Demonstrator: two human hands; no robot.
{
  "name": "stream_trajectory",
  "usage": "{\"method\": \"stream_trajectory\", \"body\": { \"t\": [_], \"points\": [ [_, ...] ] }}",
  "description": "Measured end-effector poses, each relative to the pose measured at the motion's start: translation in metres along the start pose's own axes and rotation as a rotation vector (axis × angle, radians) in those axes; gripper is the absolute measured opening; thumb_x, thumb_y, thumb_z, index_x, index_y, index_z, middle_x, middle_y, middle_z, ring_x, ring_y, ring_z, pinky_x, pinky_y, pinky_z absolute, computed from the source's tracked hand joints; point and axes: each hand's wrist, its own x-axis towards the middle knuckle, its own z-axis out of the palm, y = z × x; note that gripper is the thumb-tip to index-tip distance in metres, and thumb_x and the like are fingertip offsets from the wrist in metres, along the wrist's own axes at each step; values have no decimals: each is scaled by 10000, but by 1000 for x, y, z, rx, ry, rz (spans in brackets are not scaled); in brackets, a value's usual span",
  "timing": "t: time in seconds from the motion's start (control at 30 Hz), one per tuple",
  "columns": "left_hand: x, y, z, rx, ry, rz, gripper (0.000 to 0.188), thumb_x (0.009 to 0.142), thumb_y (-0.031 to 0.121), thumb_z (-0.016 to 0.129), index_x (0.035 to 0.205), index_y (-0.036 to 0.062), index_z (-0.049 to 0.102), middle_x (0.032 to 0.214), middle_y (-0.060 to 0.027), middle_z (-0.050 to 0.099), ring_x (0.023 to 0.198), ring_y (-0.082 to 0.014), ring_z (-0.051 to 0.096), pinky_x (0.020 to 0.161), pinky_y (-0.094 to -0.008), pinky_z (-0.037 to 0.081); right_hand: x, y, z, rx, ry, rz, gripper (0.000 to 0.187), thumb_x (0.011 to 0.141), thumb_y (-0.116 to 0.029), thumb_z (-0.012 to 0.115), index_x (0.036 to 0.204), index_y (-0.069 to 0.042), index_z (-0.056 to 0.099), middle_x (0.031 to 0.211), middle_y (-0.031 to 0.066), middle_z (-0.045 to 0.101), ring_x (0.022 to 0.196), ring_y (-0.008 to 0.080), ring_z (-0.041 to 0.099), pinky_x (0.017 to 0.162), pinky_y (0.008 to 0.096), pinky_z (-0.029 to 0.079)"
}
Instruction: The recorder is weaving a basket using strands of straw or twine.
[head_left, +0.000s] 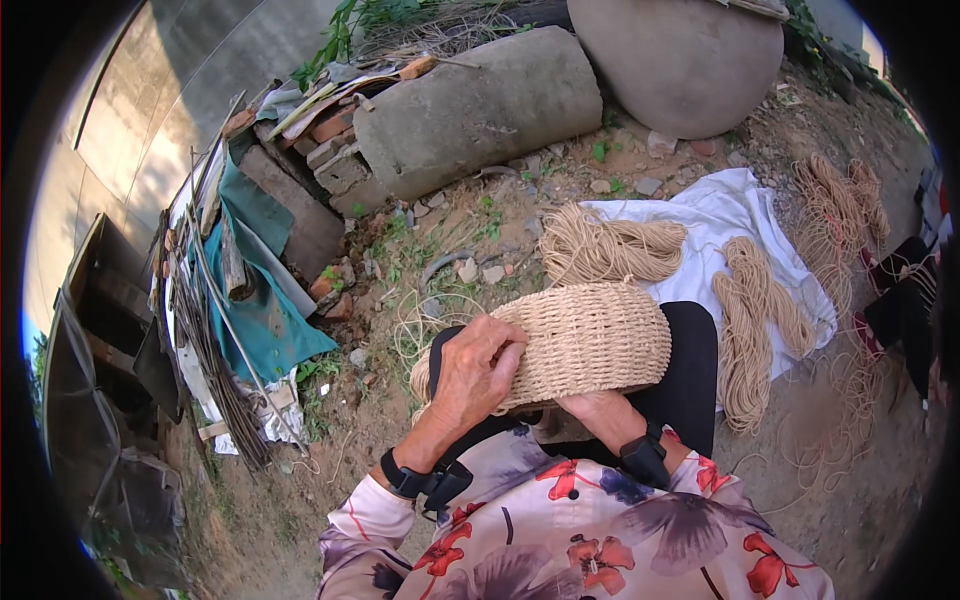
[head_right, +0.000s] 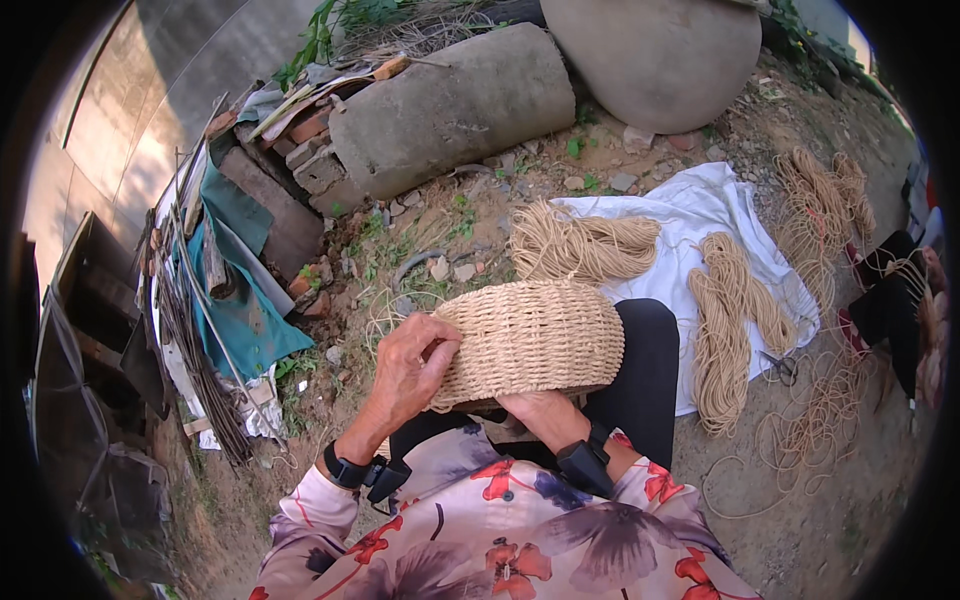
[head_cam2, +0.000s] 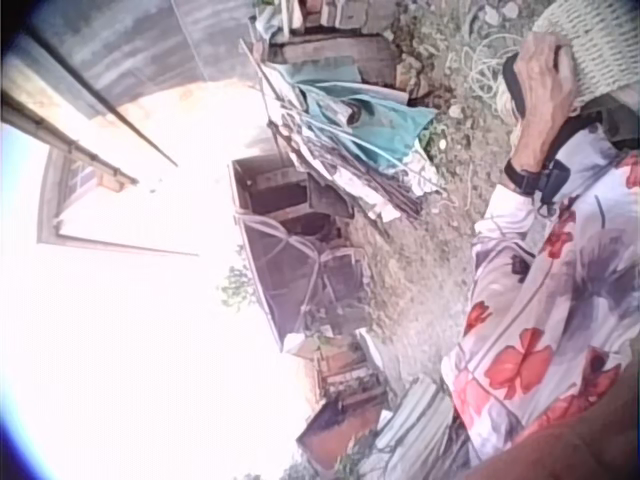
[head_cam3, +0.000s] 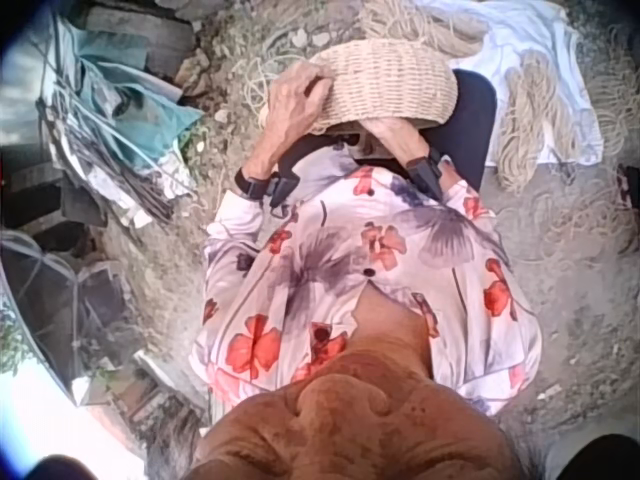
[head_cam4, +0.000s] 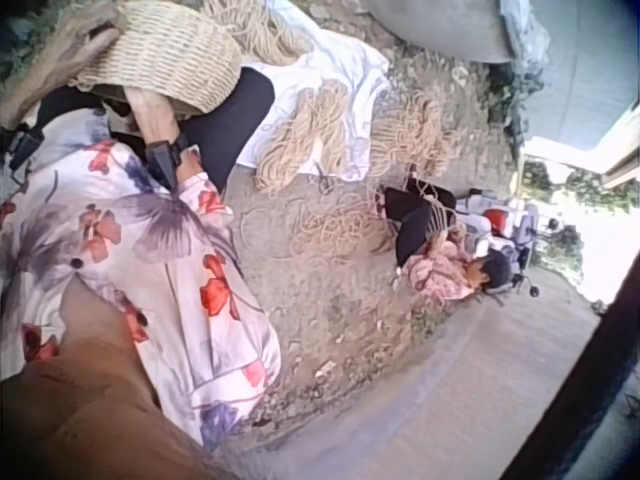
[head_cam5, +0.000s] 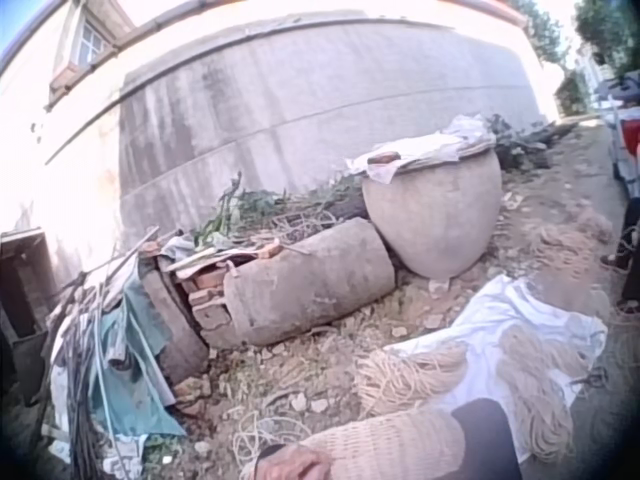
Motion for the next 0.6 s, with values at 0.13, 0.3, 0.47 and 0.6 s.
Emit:
{"method": "stream_trajectory", "body": {
  "t": [0.13, 0.3, 0.47, 0.6],
  "points": [
    [3, 2, -2, 9, -22, -30, 66, 823, 26, 672, 888, 27, 681, 855, -119, 673, 765, -296, 669, 684, -358, 532, -1, -1, -12, 44, -109, 51, 561, 1006, -487, 439, 1373, -65, 480, 1391, 129, 528, 1269, 297, 501, 1124, 477, 386],
    [8, 8, -5, 58, -45, -58, 66, 830, 62, 677, 888, 34, 693, 837, -111, 683, 739, -288, 680, 660, -366, 533, -4, -2, -10, 37, -93, 45, 563, 1005, -486, 439, 1379, -66, 475, 1399, 129, 524, 1274, 296, 498, 1127, 474, 382],
    [12, 12, -10, 78, -100, -82, 91, 826, 63, 692, 903, 15, 701, 846, -115, 691, 731, -262, 685, 648, -350, 535, -3, 3, 15, -11, 38, 12, 565, 1005, -484, 440, 1386, -67, 470, 1407, 129, 519, 1279, 294, 495, 1129, 471, 378],
    [12, 11, -12, 21, -130, -98, 111, 836, 47, 703, 924, -21, 702, 884, -128, 702, 752, -233, 693, 658, -330, 545, -10, 6, 40, 22, -63, 137, 567, 1006, -473, 438, 1400, -66, 451, 1406, 128, 516, 1286, 286, 490, 1138, 462, 369]
  ]
}}
